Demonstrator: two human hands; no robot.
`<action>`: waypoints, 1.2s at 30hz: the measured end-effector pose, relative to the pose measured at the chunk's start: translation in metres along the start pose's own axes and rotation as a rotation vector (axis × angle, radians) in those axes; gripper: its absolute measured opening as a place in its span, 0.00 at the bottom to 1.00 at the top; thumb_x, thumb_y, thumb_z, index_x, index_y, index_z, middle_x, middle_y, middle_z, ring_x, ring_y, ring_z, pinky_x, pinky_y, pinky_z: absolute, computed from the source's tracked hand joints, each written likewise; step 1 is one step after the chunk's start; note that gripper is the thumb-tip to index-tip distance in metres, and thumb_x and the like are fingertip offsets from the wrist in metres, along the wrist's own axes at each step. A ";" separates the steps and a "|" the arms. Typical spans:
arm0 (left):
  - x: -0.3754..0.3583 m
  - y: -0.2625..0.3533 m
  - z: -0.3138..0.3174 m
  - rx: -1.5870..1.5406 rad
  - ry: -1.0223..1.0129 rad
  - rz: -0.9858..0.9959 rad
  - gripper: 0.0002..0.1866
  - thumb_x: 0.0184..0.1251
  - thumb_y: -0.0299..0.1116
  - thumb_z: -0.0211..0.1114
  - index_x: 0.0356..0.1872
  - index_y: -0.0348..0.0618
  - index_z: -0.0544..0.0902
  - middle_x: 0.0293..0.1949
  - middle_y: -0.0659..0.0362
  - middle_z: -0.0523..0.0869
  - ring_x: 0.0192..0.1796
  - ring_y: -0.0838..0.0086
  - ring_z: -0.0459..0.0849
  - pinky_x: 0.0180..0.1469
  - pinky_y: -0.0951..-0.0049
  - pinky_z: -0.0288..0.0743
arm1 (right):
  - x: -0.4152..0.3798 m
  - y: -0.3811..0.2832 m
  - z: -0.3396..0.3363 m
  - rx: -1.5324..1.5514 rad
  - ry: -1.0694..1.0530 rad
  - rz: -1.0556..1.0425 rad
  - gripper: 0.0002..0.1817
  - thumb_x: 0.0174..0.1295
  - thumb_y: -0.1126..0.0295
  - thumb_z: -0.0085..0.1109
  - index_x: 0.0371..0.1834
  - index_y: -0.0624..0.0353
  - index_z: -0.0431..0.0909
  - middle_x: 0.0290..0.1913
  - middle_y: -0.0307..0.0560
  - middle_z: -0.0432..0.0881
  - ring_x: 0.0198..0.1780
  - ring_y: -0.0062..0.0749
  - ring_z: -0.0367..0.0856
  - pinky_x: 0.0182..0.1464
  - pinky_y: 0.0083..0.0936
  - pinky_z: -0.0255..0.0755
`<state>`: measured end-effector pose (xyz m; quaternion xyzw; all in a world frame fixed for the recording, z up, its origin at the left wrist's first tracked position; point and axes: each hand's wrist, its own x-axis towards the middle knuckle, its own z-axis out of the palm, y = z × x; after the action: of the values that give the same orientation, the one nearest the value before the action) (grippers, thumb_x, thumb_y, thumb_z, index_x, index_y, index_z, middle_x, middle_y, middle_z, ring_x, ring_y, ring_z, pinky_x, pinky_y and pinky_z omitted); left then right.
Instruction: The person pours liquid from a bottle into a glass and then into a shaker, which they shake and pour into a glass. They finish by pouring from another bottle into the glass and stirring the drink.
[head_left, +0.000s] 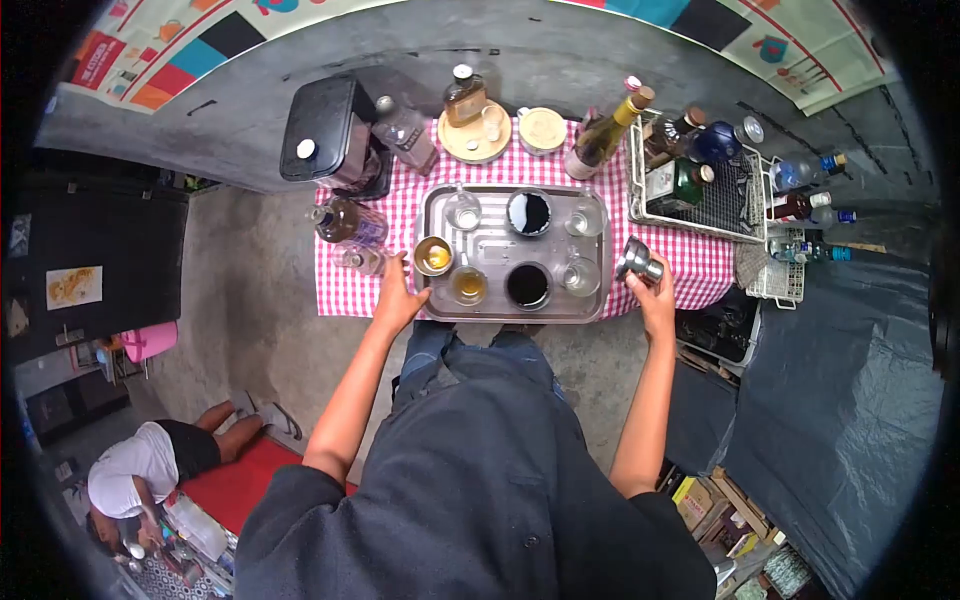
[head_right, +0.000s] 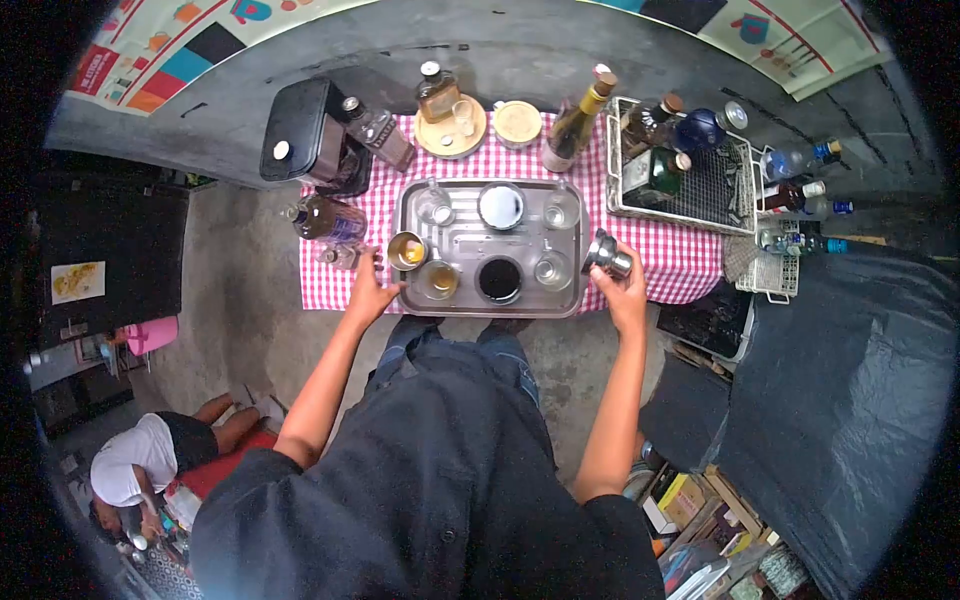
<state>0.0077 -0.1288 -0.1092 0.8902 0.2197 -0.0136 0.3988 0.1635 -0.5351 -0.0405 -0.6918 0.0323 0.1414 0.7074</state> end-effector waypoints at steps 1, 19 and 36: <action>0.006 -0.001 -0.001 0.071 0.013 0.071 0.51 0.46 0.32 0.81 0.70 0.33 0.59 0.62 0.41 0.71 0.62 0.53 0.76 0.65 0.60 0.71 | -0.007 0.000 0.013 0.021 -0.026 -0.003 0.33 0.57 0.78 0.69 0.66 0.61 0.66 0.50 0.42 0.79 0.49 0.24 0.79 0.54 0.24 0.75; 0.068 -0.033 0.018 -0.250 -0.317 0.365 0.41 0.45 0.25 0.75 0.63 0.36 0.64 0.58 0.44 0.75 0.64 0.51 0.75 0.65 0.61 0.71 | -0.078 0.005 0.202 0.180 0.077 0.000 0.35 0.53 0.77 0.73 0.65 0.60 0.68 0.50 0.41 0.80 0.47 0.25 0.82 0.55 0.24 0.76; 0.040 0.049 -0.072 -0.502 -0.307 0.725 0.44 0.36 0.31 0.82 0.60 0.37 0.70 0.53 0.50 0.74 0.58 0.58 0.75 0.62 0.63 0.70 | -0.102 -0.050 0.248 -0.157 -0.008 -0.092 0.35 0.51 0.71 0.77 0.63 0.59 0.70 0.54 0.41 0.76 0.51 0.24 0.78 0.55 0.24 0.74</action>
<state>0.0525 -0.0907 -0.0334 0.7733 -0.1709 0.0485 0.6087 0.0412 -0.3061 0.0422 -0.7453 -0.0134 0.1136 0.6568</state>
